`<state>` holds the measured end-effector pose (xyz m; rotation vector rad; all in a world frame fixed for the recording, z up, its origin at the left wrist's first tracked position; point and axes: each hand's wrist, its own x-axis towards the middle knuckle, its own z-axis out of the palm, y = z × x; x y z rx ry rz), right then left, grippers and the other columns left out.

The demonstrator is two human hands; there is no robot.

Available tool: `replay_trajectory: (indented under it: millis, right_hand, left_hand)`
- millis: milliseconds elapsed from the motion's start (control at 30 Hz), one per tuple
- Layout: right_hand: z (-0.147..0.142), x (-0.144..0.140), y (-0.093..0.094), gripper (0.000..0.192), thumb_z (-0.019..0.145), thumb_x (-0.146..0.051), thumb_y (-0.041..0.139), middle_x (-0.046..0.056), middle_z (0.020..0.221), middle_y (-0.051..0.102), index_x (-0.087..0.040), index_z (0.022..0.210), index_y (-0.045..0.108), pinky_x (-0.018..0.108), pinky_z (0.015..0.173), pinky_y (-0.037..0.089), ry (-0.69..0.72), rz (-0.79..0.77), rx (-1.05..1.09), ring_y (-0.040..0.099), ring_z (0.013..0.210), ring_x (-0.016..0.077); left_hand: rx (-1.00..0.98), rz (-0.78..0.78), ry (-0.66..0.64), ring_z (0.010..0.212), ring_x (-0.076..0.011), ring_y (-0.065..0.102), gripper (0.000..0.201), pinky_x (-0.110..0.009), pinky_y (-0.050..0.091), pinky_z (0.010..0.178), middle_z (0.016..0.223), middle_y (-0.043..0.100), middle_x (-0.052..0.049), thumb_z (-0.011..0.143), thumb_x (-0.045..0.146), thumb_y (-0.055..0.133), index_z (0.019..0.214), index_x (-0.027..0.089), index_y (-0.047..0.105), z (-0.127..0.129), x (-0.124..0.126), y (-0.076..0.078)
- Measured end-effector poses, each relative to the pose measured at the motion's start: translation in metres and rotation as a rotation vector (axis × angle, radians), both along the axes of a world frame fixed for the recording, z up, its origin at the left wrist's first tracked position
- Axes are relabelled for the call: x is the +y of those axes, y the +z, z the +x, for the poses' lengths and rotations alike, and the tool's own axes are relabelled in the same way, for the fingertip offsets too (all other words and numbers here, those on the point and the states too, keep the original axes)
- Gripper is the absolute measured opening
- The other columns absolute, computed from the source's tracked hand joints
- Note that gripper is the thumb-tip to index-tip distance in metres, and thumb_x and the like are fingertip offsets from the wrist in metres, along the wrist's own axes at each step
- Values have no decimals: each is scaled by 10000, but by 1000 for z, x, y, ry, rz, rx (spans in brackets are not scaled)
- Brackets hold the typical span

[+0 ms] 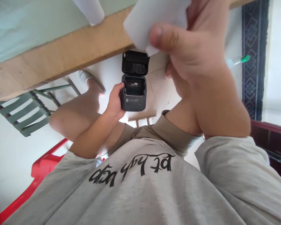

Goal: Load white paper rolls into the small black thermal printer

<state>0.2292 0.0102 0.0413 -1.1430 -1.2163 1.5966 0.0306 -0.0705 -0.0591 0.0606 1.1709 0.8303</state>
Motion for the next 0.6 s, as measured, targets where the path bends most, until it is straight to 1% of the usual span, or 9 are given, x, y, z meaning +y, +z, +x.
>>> replay_trajectory:
  millis: [33,67,100,167,233,333,433,500,600]
  right_hand:
    - [-6,-5,-3,811,490,-474,1104,-28,975,656,-260,979,494,204,814,606,-27,132,138,667,940,112]
    - [-11,-9,-8,690,578,-317,1068,-26,984,682,-245,1013,537,230,816,622,-12,233,244,693,916,121]
    - [-14,-11,-12,578,659,-232,1005,-23,987,706,-232,1048,577,250,811,633,54,276,300,720,914,132]
    - [-16,-14,-21,452,791,-235,894,-17,1039,743,-230,1162,635,240,849,644,268,203,252,748,986,126]
    - [-13,-16,-29,462,908,-320,781,13,1126,749,-222,1336,634,239,909,636,451,131,90,728,1029,112]
    - [-8,-19,-37,525,992,-335,610,37,1134,713,-181,1492,561,251,874,587,596,208,-261,654,945,96]
    - [-10,-21,-42,504,969,-354,632,45,1176,716,-215,1447,555,303,919,581,595,341,-606,661,990,141]
    - [-13,-21,-44,465,940,-373,661,75,1244,721,-229,1370,562,375,969,590,582,344,-818,698,1087,212]
    - [-18,-19,-44,383,928,-360,639,102,1268,725,-240,1286,575,462,988,578,581,317,-1077,714,1146,292]
  left_hand:
    - [-6,6,10,937,-257,830,314,-347,689,814,826,785,-26,974,533,681,931,223,683,0,0,-1]
    - [-12,14,21,957,-257,830,323,-345,689,831,834,787,-25,971,542,687,941,221,684,0,0,-3]
    - [-15,26,35,978,-256,830,334,-341,687,847,847,791,-22,964,554,696,955,220,686,0,1,-5]
    - [-17,57,60,1018,-251,829,359,-331,679,880,877,794,-13,953,574,714,982,217,689,1,1,-8]
    - [-18,90,78,1041,-248,824,375,-325,670,900,876,784,-5,953,585,717,968,212,682,2,1,-11]
    - [-21,104,82,1053,-253,816,405,-328,664,901,841,760,-11,958,603,713,907,206,654,4,3,-10]
    - [-14,91,69,1066,-257,808,421,-322,659,892,850,760,-27,948,602,725,863,202,626,6,5,-7]
    - [-6,88,57,1058,-255,808,406,-315,658,874,844,758,-27,950,586,723,851,207,619,6,6,-6]
    - [9,85,47,1012,-244,814,377,-317,663,837,806,746,-11,966,579,697,878,217,642,6,6,-7]
